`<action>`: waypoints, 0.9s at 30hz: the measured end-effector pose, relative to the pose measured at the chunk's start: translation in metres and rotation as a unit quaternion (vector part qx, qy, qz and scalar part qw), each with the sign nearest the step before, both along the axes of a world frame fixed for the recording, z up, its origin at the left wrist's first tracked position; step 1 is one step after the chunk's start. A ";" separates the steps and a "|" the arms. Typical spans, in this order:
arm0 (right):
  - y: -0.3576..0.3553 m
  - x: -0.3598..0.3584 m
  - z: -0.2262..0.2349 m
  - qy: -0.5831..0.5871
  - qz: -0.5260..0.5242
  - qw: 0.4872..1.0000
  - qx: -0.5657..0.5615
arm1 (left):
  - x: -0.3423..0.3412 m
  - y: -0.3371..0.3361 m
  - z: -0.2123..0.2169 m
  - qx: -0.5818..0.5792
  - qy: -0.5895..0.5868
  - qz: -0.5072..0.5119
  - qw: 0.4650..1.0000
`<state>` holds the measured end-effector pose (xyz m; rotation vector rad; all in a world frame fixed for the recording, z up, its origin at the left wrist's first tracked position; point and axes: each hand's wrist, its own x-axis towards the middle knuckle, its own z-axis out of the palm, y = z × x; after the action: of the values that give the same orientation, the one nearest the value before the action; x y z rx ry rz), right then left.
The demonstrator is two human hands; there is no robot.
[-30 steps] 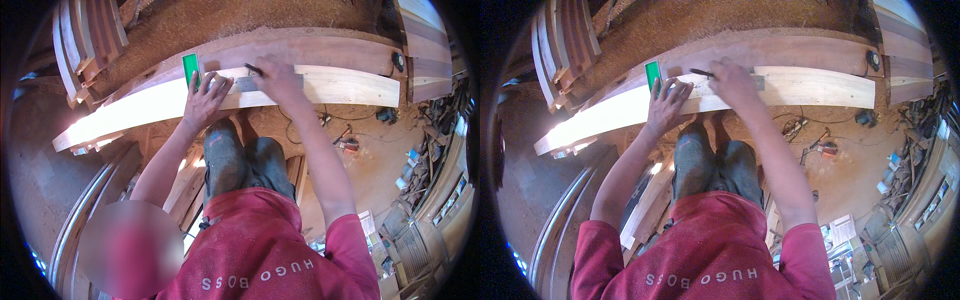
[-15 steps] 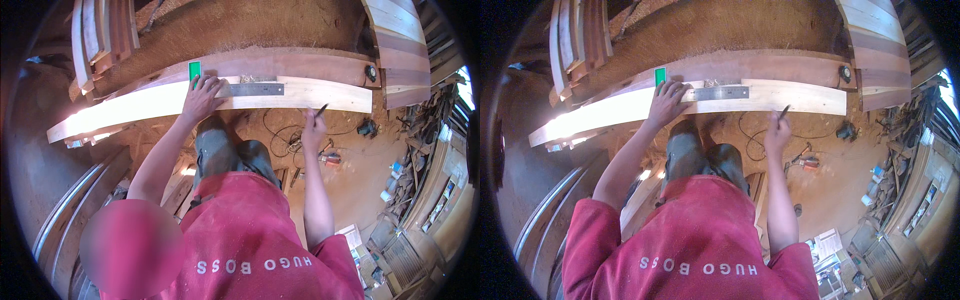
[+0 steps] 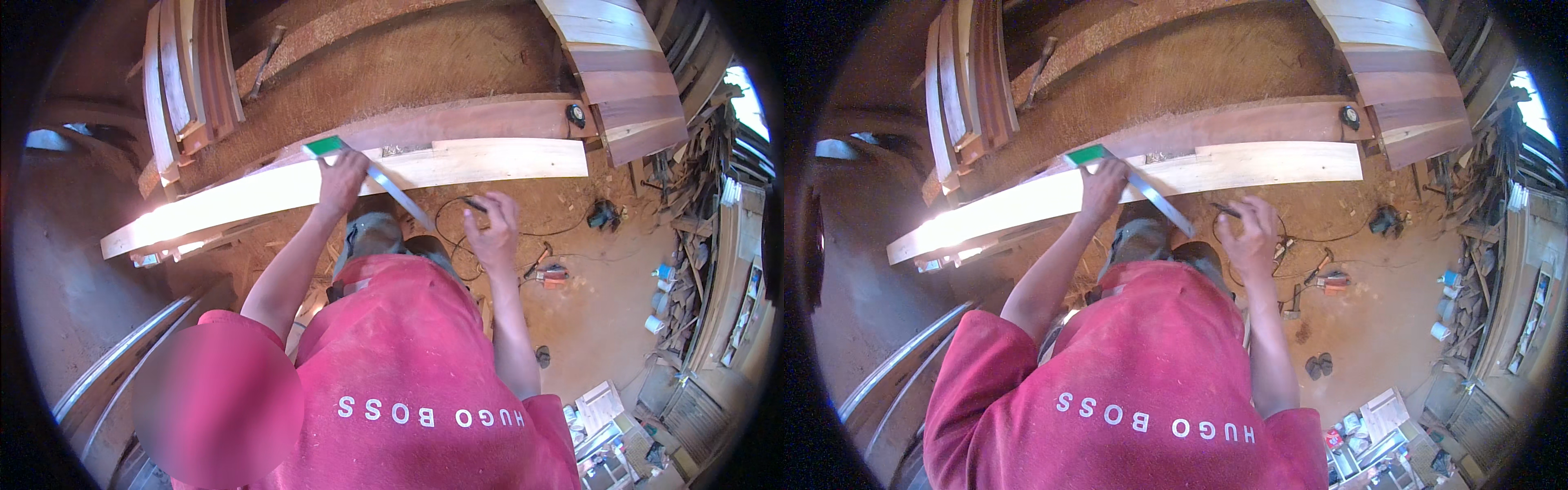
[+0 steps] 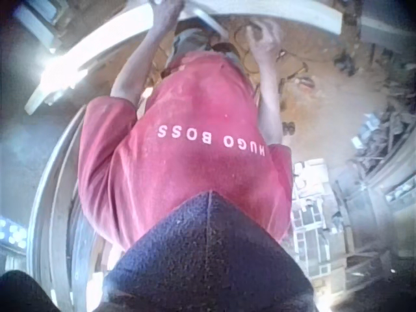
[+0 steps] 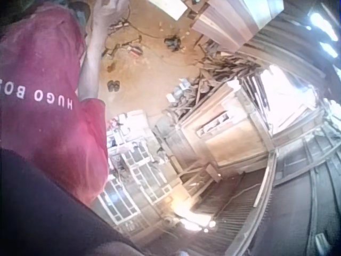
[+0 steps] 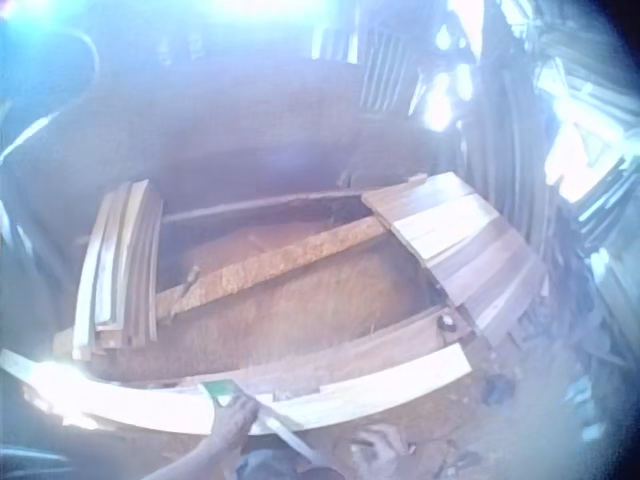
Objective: The person marks a wooden plank using a try square and a pencil. They handle the plank to position it on a workbench and use the tools to draw lines across the surface.
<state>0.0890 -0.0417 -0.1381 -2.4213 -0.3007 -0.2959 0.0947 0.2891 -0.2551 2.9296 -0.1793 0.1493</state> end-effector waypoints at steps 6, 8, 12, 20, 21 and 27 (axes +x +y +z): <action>0.025 -0.001 0.007 0.190 0.159 0.956 -0.160 | -0.010 -0.079 0.060 -0.078 -0.027 -0.161 0.983; 0.019 0.000 0.003 0.275 0.145 0.935 -0.170 | 0.000 -0.089 0.078 -0.123 -0.029 -0.204 0.971; -0.009 -0.030 -0.015 0.337 0.008 0.939 -0.062 | 0.010 -0.066 0.069 -0.184 -0.076 -0.317 0.927; -0.092 -0.146 -0.067 0.303 -0.331 0.894 0.023 | 0.030 0.020 -0.001 0.007 0.208 -0.093 0.974; -0.093 -0.157 -0.075 0.294 -0.349 0.890 0.020 | 0.029 0.027 -0.012 -0.003 0.226 -0.094 0.970; -0.073 -0.176 -0.076 0.273 -0.453 0.848 0.029 | 0.036 0.039 -0.007 -0.011 0.232 -0.107 0.967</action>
<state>-0.0866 -0.1150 -0.2137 -2.2941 1.1144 0.0051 0.1307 0.3278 -0.2621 2.8010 -0.4084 -0.5570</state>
